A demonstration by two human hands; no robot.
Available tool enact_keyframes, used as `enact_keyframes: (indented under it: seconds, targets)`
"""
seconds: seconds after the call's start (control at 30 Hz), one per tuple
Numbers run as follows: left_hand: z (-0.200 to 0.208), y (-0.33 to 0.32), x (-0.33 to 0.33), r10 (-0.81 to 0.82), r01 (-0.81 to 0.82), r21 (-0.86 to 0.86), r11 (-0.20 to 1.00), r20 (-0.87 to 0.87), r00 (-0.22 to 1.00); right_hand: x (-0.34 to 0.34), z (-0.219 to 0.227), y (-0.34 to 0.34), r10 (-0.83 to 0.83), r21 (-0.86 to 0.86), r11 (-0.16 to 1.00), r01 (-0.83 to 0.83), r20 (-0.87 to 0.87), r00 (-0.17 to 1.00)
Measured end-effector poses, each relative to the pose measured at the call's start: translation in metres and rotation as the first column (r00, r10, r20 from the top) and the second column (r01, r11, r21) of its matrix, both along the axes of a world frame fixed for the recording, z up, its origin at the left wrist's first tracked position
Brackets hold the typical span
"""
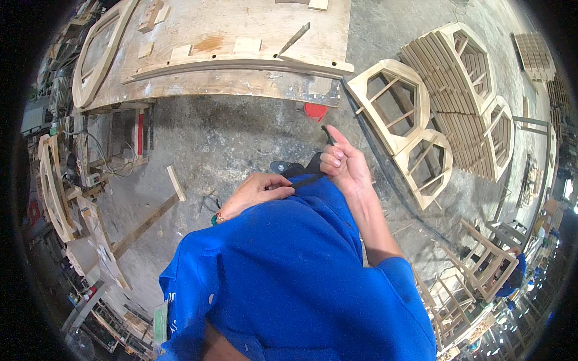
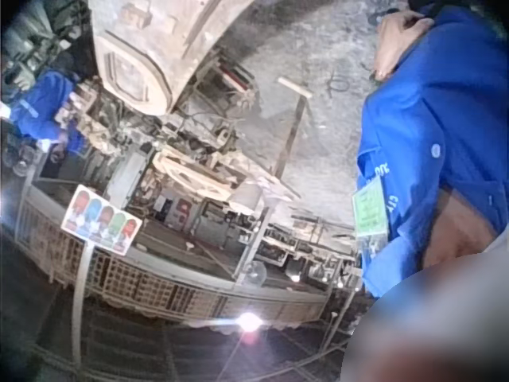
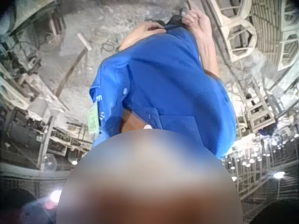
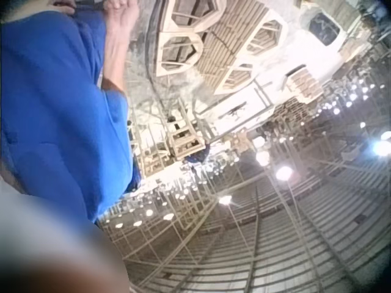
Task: The person assembles wooden chair frames by hand, fitting pre-cut pieces together and inserting dowels. They handle multiple frames, aligning joints and stacking completed units on the floor.
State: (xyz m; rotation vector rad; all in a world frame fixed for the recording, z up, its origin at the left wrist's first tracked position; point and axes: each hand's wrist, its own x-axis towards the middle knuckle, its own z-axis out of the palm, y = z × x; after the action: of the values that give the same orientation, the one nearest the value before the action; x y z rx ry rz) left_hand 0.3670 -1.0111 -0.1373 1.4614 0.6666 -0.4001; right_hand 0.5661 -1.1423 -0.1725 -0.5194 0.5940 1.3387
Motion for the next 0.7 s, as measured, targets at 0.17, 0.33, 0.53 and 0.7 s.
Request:
enact_keyframes:
  seconds: [0.17, 0.33, 0.53, 0.7]
  targets:
    - [-0.004, 0.008, -0.011, 0.042, -0.042, 0.005, 0.999, 0.085, 0.995, 0.009, 0.006, 0.033, 0.362, -0.055, 0.929, -0.365, 0.341, 0.868]
    - [-0.029, 0.033, -0.069, -0.054, 0.037, 0.087, 0.996, 0.199, 0.978, 0.036, 0.000, 0.028, 0.604, -0.547, 0.787, -0.285, 0.777, 0.177]
    - [-0.029, 0.018, -0.115, 0.209, -0.179, -0.208, 0.962, 0.135, 0.969, -0.027, 0.039, 0.057, 0.631, -0.288, 0.585, -0.759, 0.749, 0.202]
    - [-0.027, 0.022, -0.154, 0.377, -0.353, -0.218, 0.910, 0.082, 0.922, -0.059, 0.028, 0.078, 0.638, -0.342, 0.345, -0.874, 0.769, -0.049]
